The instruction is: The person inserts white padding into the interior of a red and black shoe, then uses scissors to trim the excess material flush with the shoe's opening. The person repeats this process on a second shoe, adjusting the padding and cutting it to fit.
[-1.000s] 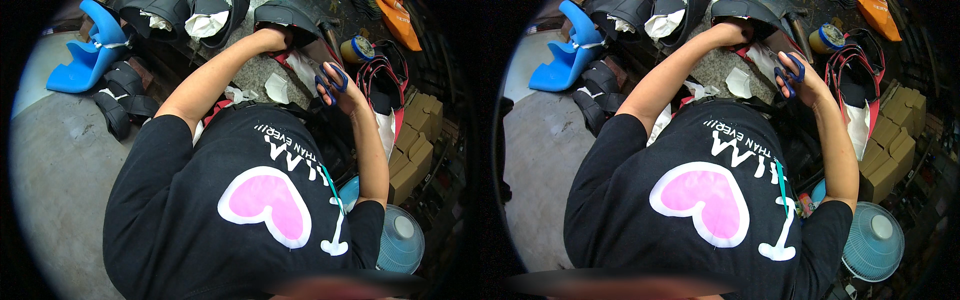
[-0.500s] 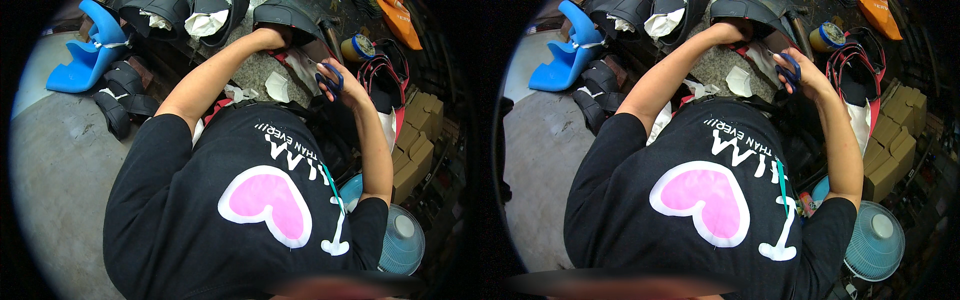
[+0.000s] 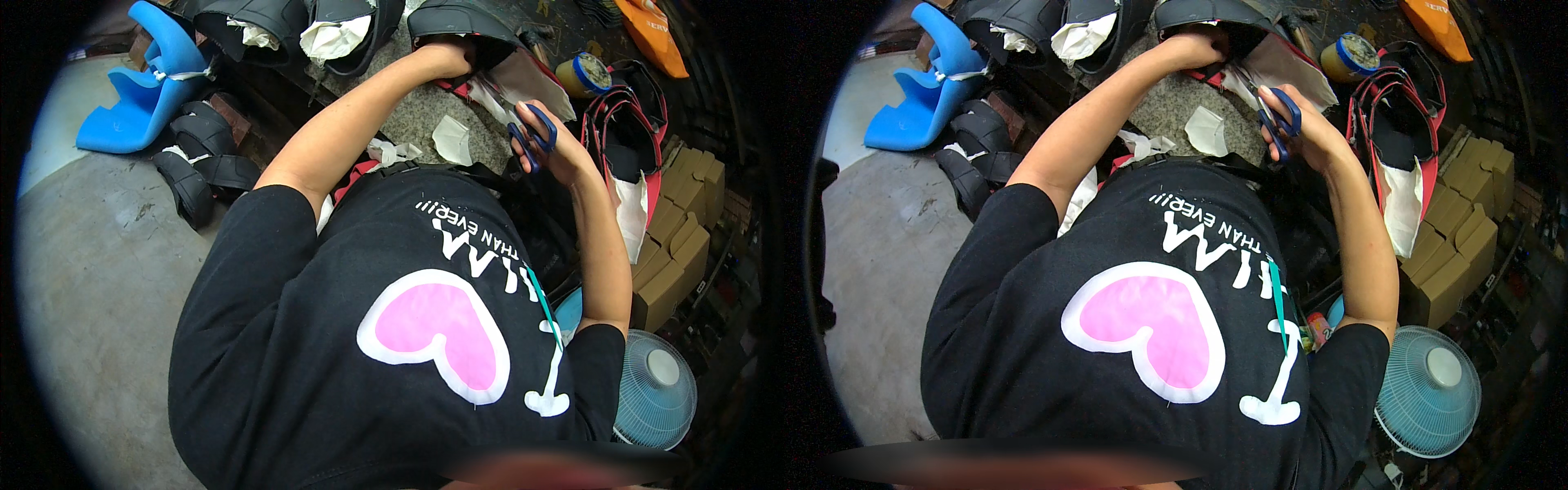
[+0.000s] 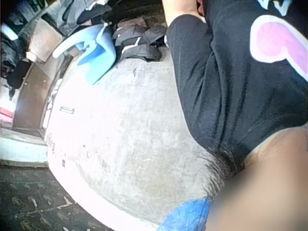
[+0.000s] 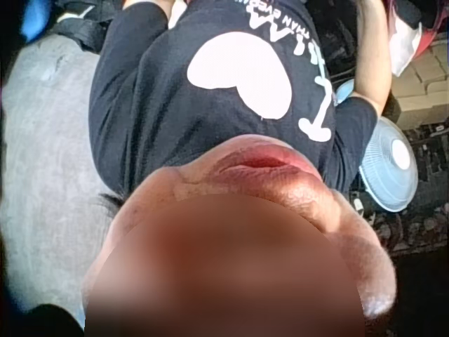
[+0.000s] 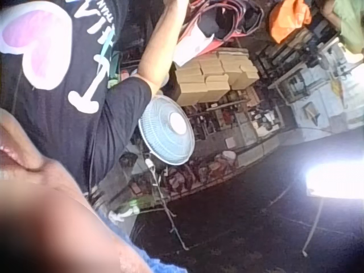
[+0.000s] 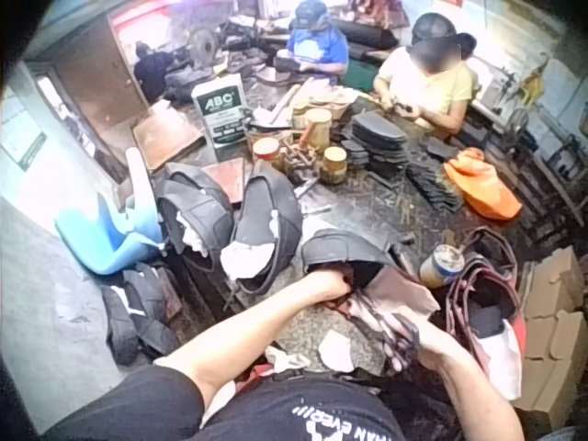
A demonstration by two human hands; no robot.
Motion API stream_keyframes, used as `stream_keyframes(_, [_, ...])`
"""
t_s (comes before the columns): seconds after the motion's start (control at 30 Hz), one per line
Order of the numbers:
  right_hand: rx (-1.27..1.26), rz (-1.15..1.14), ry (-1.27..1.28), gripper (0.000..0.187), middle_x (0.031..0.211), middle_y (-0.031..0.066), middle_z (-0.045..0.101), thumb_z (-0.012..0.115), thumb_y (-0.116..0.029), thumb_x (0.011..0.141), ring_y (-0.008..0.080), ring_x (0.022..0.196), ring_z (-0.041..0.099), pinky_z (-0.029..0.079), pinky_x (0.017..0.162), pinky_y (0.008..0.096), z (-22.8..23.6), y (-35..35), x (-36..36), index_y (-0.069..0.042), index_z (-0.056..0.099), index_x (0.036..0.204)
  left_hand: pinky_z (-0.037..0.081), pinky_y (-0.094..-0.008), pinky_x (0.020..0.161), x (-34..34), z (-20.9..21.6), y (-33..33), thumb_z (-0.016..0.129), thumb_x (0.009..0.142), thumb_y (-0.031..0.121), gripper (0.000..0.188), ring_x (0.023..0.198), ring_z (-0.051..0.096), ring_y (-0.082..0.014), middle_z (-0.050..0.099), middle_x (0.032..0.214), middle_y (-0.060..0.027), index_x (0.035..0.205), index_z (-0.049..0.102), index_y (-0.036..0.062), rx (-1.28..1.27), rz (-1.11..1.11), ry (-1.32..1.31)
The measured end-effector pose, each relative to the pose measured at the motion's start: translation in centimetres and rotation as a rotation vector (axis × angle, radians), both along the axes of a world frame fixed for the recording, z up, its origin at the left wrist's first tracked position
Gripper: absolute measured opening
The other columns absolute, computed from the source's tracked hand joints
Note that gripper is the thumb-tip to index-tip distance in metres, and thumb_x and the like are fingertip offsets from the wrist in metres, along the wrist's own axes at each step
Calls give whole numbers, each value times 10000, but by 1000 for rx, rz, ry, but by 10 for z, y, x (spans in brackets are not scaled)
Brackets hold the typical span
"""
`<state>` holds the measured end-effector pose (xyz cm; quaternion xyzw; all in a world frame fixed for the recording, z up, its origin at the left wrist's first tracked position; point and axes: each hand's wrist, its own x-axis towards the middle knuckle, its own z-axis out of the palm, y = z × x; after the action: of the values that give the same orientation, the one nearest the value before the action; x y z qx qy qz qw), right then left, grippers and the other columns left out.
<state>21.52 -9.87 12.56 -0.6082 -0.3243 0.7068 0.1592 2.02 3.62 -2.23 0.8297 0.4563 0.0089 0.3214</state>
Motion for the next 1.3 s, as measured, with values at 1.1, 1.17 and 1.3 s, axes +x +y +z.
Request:
stream_keyframes(1.1, [-7,-160,149,341,652,58,560,574,-478,967,128,416,480,382,399,232,-14,-7,4,-149,481,972,499,-430,909,8,-13,4,535,869,280,359,1044,649,-352,660,1177,-183,1150,690,117,61,-79,86])
stream_keyframes(1.17, [-40,-194,160,336,650,58,558,581,-463,968,124,410,471,379,397,225,-16,-4,1,-143,479,973,505,-428,896,9,-10,5,534,864,271,362,1022,657,-355,664,1160,-192,1150,689,110,48,-100,133])
stream_keyframes(1.3, [4,-181,181,324,650,51,557,601,-428,967,106,400,455,366,389,205,-22,1,4,-129,477,987,508,-454,903,6,-4,3,492,813,157,365,1022,656,-390,664,1122,-253,1069,714,20,53,-89,61])
